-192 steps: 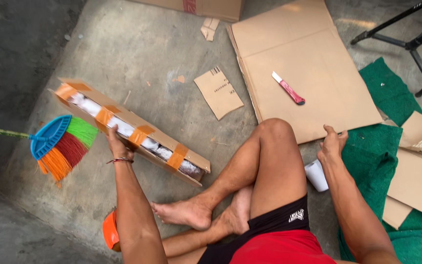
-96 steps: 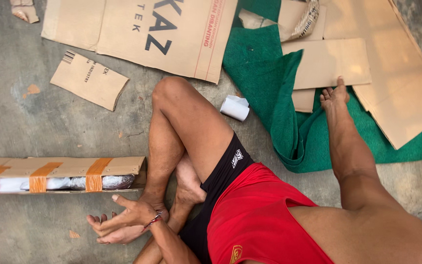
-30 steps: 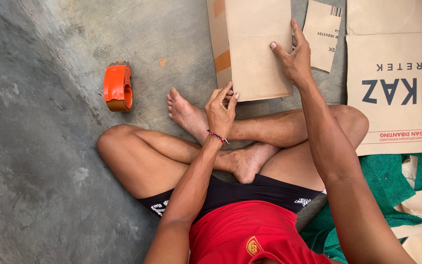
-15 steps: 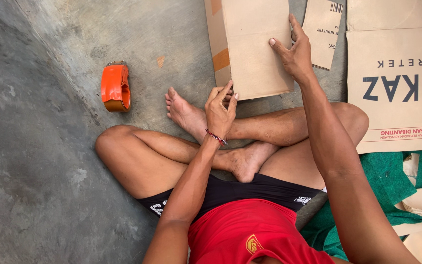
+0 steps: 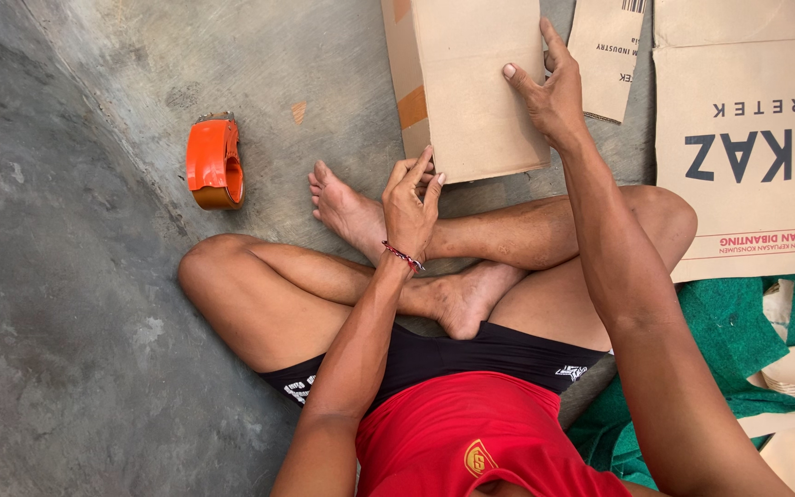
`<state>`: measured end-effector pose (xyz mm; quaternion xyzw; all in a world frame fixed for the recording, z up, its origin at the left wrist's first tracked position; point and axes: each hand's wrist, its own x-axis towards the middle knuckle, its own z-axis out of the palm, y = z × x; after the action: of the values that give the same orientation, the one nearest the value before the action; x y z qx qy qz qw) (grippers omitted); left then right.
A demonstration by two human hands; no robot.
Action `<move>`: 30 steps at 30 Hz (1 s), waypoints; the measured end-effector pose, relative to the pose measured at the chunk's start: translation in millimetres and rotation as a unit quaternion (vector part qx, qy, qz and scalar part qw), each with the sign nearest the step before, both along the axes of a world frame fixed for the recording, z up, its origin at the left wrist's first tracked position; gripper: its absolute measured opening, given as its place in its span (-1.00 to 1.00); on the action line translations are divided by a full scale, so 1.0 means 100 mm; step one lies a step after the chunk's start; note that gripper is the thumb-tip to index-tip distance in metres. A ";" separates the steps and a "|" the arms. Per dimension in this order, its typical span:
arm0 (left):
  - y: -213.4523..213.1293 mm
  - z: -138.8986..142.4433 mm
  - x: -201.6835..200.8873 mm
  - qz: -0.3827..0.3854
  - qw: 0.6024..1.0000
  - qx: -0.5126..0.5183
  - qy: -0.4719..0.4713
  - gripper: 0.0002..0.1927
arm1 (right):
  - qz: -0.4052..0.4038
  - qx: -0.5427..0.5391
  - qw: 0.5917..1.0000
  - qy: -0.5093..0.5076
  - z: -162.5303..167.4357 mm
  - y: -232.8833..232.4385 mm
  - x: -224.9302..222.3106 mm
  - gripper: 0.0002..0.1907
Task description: The person sits on the floor and assembles a cardboard box by cutting a larger cardboard sheet with a utility knife, folding the pieces, and taping them together with a tape dispenser. The person handles cardboard, a utility knife, and a tape dispenser to form a rectangular box.
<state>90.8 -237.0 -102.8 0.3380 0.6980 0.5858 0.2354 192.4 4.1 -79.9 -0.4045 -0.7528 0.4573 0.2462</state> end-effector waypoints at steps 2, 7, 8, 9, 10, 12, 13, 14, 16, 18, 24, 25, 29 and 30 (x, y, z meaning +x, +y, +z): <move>0.01 0.00 -0.01 0.000 1.000 0.007 0.002 -0.55 | 0.017 0.053 0.998 0.011 -0.01 0.00 -0.01 -0.16; 0.02 -0.01 -0.02 0.003 1.000 0.004 -0.018 -0.55 | 0.013 0.039 0.999 0.017 -0.04 0.02 -0.01 -0.19; 0.02 -0.02 -0.03 0.004 1.000 0.002 -0.020 -0.55 | 0.005 0.028 0.999 0.015 -0.04 0.02 -0.01 -0.19; 0.03 -0.02 -0.03 0.005 1.000 0.001 -0.022 -0.55 | -0.003 0.018 1.000 0.014 -0.05 0.02 -0.01 -0.20; 0.04 -0.03 -0.04 0.004 1.000 0.005 -0.021 -0.55 | -0.002 0.030 0.999 0.010 -0.05 0.03 -0.01 -0.21; 0.04 -0.03 -0.05 0.003 1.000 0.010 -0.018 -0.55 | 0.001 0.052 0.999 0.000 -0.06 0.03 -0.02 -0.22; 0.04 -0.03 -0.05 0.004 1.000 0.007 -0.024 -0.55 | 0.004 0.055 0.998 0.001 -0.07 0.03 -0.02 -0.22; 0.04 -0.03 -0.05 0.004 1.000 0.004 -0.029 -0.55 | 0.006 0.059 0.998 0.002 -0.07 0.02 -0.02 -0.22; 0.04 -0.02 -0.04 0.005 0.999 0.001 -0.039 -0.54 | -0.004 0.077 0.997 -0.031 -0.06 0.00 -0.01 -0.22; 0.03 0.00 -0.03 0.009 0.999 0.001 -0.048 -0.54 | -0.030 0.104 0.989 -0.096 -0.06 -0.05 0.02 -0.23; -0.02 0.04 -0.02 0.011 0.999 -0.001 -0.030 -0.55 | 0.008 0.216 0.961 -0.173 -0.06 -0.42 0.19 -0.47; -0.02 0.05 -0.02 0.011 1.000 0.005 -0.029 -0.55 | 0.010 0.230 0.959 -0.164 -0.05 -0.50 0.22 -0.48; -0.05 0.06 -0.01 0.006 1.000 0.011 -0.028 -0.55 | 0.009 0.220 0.967 -0.128 -0.01 -0.72 0.35 -0.50; -0.05 0.06 -0.01 0.003 1.000 0.009 -0.028 -0.55 | 0.005 0.201 0.972 -0.119 0.00 -0.75 0.37 -0.51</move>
<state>90.2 -242.2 -97.0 0.3212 0.6870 0.6020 0.2498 228.9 -71.3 -79.7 -0.3939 -0.8555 0.2463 0.2289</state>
